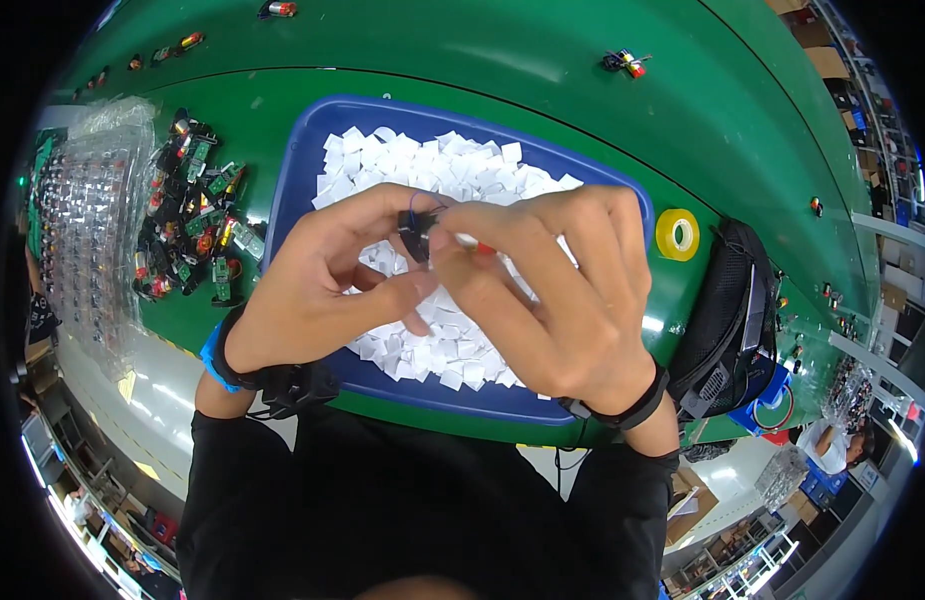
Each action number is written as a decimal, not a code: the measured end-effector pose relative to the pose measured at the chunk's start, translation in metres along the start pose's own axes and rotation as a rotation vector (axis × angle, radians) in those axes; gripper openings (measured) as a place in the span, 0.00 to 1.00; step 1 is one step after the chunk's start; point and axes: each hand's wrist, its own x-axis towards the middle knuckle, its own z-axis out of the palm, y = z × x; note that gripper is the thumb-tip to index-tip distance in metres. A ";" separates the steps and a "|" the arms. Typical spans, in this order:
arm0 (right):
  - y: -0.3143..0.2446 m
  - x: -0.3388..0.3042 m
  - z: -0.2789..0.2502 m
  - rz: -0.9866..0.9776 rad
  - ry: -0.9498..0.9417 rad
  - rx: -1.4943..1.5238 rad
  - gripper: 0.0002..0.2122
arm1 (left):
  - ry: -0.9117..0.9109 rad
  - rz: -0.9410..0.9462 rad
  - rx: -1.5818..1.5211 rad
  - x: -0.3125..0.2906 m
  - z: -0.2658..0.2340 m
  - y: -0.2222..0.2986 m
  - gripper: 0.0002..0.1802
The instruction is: Manually assemble small electronic motor components by attaching plastic end caps and parts to the metal bodies.
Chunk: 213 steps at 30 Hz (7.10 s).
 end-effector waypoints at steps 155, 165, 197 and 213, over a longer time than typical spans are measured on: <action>0.008 -0.004 0.006 0.053 0.008 0.258 0.16 | 0.283 0.278 0.663 -0.001 0.007 -0.001 0.07; 0.014 0.001 0.005 0.058 0.106 0.401 0.13 | 0.115 0.253 0.594 -0.006 -0.007 0.011 0.14; 0.001 -0.001 0.008 -0.109 0.018 0.305 0.14 | 0.116 0.007 -0.136 0.004 -0.013 -0.008 0.08; 0.006 0.000 0.005 -0.064 -0.012 0.243 0.13 | 0.125 0.020 0.120 -0.003 -0.013 0.005 0.15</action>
